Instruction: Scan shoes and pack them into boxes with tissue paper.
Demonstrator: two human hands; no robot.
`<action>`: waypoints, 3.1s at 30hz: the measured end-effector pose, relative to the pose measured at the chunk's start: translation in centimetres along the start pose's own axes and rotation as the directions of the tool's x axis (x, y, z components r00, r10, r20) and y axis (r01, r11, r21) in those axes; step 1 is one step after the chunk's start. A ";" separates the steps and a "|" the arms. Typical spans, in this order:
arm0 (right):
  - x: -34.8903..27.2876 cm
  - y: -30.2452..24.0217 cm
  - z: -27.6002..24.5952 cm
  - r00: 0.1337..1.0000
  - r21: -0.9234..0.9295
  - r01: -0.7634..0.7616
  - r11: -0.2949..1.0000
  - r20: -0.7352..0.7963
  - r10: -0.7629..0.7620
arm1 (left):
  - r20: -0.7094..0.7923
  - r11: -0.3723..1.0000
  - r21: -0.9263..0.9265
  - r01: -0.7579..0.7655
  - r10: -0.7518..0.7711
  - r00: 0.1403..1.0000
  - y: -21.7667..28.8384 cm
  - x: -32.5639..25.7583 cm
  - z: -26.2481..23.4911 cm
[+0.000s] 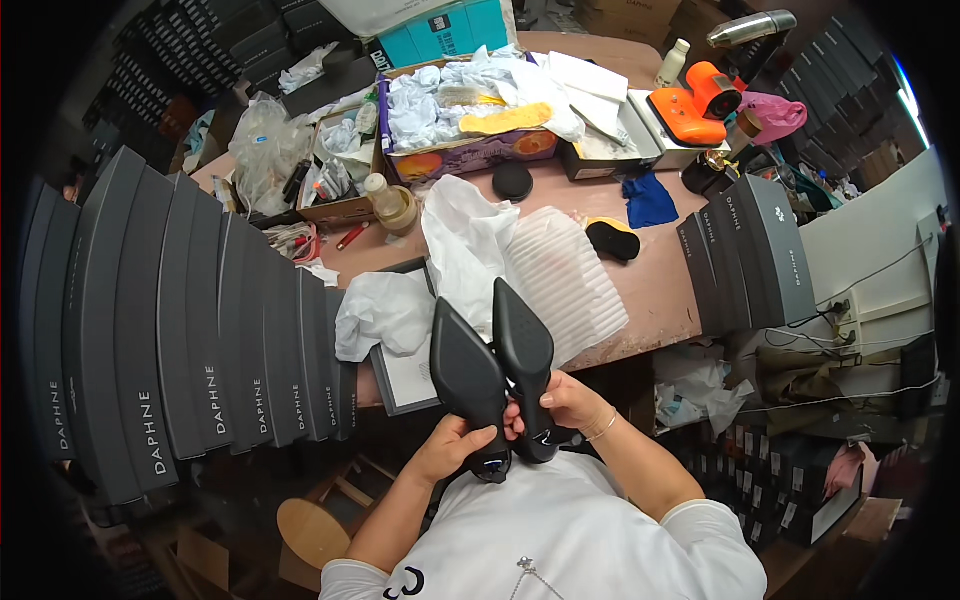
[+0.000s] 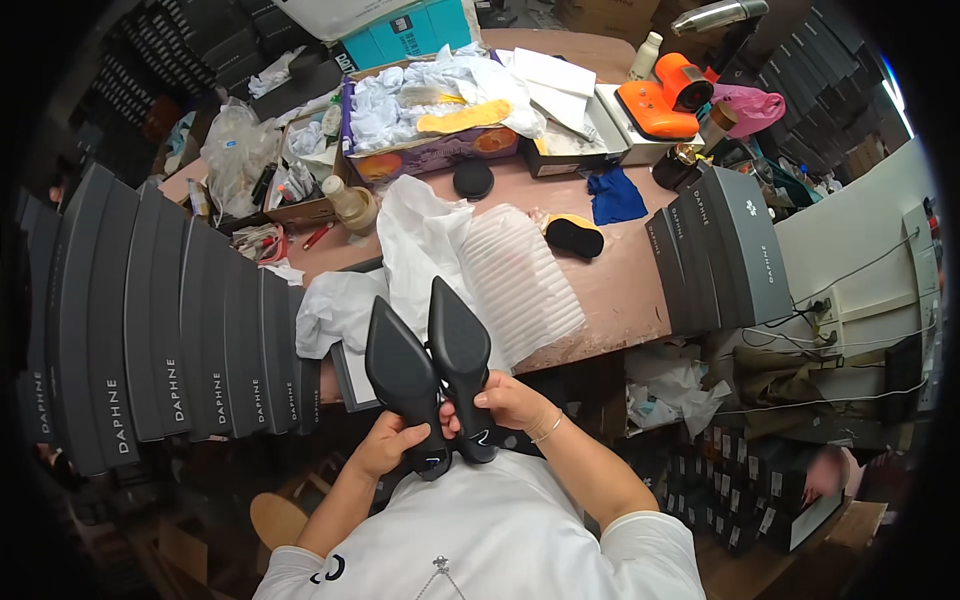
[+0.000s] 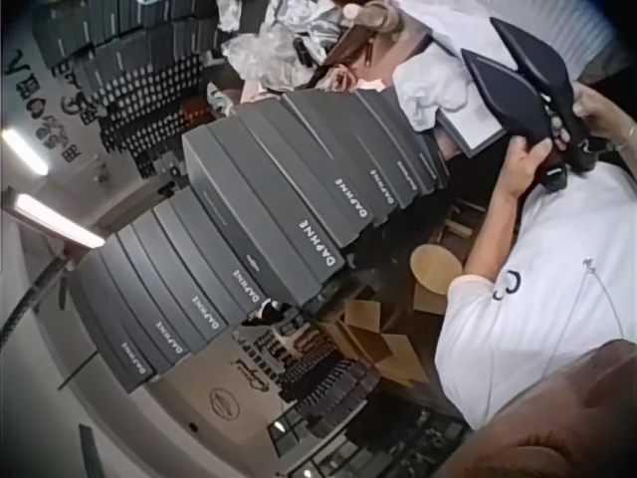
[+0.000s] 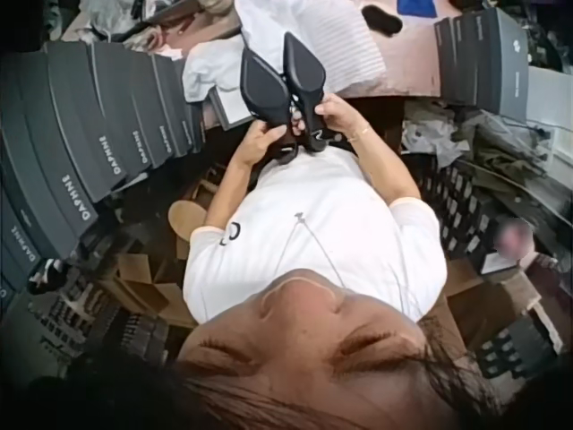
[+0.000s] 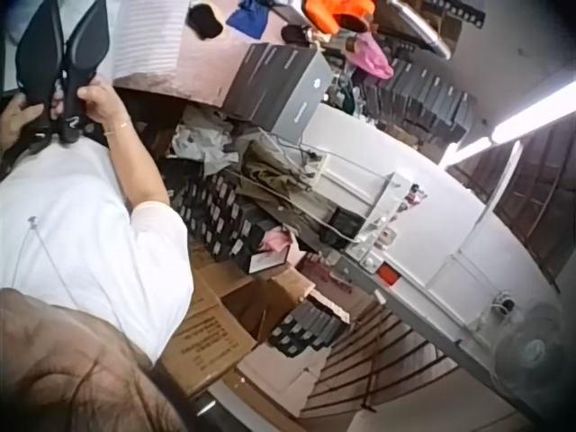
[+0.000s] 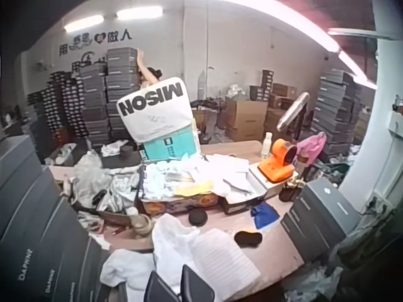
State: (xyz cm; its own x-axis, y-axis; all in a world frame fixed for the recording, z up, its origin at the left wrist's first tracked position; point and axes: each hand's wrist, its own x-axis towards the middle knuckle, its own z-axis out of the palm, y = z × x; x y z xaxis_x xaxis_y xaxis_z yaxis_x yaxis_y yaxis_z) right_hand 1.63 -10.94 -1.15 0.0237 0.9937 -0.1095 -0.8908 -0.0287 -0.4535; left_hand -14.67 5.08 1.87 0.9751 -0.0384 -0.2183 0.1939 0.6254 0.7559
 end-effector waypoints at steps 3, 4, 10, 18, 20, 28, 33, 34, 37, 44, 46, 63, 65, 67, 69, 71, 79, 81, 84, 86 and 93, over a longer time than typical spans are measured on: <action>0.7 0.2 0.3 0.996 -0.088 -0.036 0.995 -0.085 0.029 | -0.086 0.995 -0.092 0.032 -0.040 0.996 -0.2 -0.6 -1.1; 1.1 0.0 0.5 0.990 -0.113 -0.058 0.992 -0.133 0.043 | -0.112 0.991 -0.129 0.042 -0.057 0.992 -0.2 -0.6 -1.4; 3.3 -1.6 -1.0 0.977 -0.005 -0.083 0.997 -0.198 0.080 | -0.202 0.946 -0.323 0.020 -0.090 0.975 0.9 2.3 -1.5; 4.9 -2.7 -0.6 0.956 0.138 -0.011 0.990 -0.290 0.051 | -0.211 0.901 -0.433 -0.029 -0.070 0.975 2.2 4.0 -1.5; 5.2 -2.8 -0.9 0.959 0.112 -0.021 0.994 -0.279 0.052 | -0.225 0.916 -0.401 -0.035 -0.061 0.972 2.4 4.0 -1.6; 6.1 -3.7 -1.1 0.969 -0.069 -0.055 0.996 -0.243 0.037 | -0.344 0.983 -0.181 -0.036 -0.029 0.938 2.7 4.0 -1.9; 7.6 -3.6 -5.0 0.835 -0.690 -0.399 0.603 -0.546 -0.072 | -0.502 0.971 -0.221 -0.091 -0.033 0.864 2.4 4.2 -2.9; 7.5 -3.5 -5.9 0.822 -0.844 -0.526 0.101 -0.536 -0.194 | -0.537 0.958 -0.265 -0.115 -0.048 0.842 2.2 4.4 -3.2; 5.2 -2.2 -3.1 0.873 -0.890 -0.186 0.416 -0.344 -0.347 | -0.649 0.939 -0.268 -0.215 -0.011 0.760 2.6 4.6 -3.2; 6.6 1.4 3.7 0.912 -0.970 0.031 0.242 -0.072 -0.404 | -0.759 0.934 -0.144 -0.327 0.108 0.642 1.2 5.0 -2.3; 5.8 -0.1 3.6 0.956 -0.966 0.012 0.259 -0.065 -0.287 | -0.747 0.936 -0.105 -0.337 0.150 0.648 0.5 4.6 -3.0; 6.6 3.1 7.0 0.853 -0.966 0.011 0.259 -0.126 -0.507 | -0.821 0.884 -0.015 -0.466 0.256 0.510 1.8 2.1 -2.3; 6.7 3.5 6.7 0.845 -0.975 0.030 0.222 -0.094 -0.527 | -0.825 0.887 -0.024 -0.462 0.243 0.509 1.7 1.8 -2.4; 6.6 4.1 5.8 0.830 -0.978 0.071 0.198 -0.051 -0.555 | -0.829 0.895 -0.065 -0.441 0.197 0.523 1.4 1.4 -2.9; 6.5 3.8 6.6 0.841 -0.976 0.059 0.209 -0.064 -0.538 | -0.830 0.893 -0.087 -0.442 0.180 0.528 1.1 1.2 -3.1; 6.6 3.7 7.3 0.844 -0.975 0.033 0.220 -0.091 -0.529 | -0.830 0.888 -0.087 -0.451 0.186 0.526 1.0 1.2 -2.9; 7.1 3.5 8.1 0.822 -0.983 0.014 0.183 -0.093 -0.562 | -0.856 0.872 -0.095 -0.480 0.175 0.487 1.3 1.4 -2.8; 7.0 3.2 8.1 0.845 -0.981 -0.042 0.187 -0.135 -0.517 | -0.851 0.873 -0.078 -0.481 0.193 0.489 0.8 1.6 -3.0; 7.0 3.6 5.6 0.840 -0.989 -0.009 0.150 -0.089 -0.534 | -0.848 0.870 -0.106 -0.482 0.174 0.501 0.8 1.6 -3.1; 6.8 3.4 5.9 0.854 -0.975 -0.002 0.222 -0.117 -0.507 | -0.852 0.867 -0.122 -0.484 0.159 0.499 1.2 1.7 -3.0; 6.7 3.0 7.1 0.851 -0.956 -0.059 0.288 -0.199 -0.486 | -0.856 0.869 -0.070 -0.490 0.200 0.477 1.4 2.3 -2.2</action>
State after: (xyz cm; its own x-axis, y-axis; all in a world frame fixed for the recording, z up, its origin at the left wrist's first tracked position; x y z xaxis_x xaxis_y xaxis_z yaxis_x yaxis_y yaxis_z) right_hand -4.11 -3.64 2.98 0.5433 0.8381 -0.0487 0.1754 -0.1700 -0.9697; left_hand -12.41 7.58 1.08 0.4114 0.7738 -0.4816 -0.3169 0.6169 0.7204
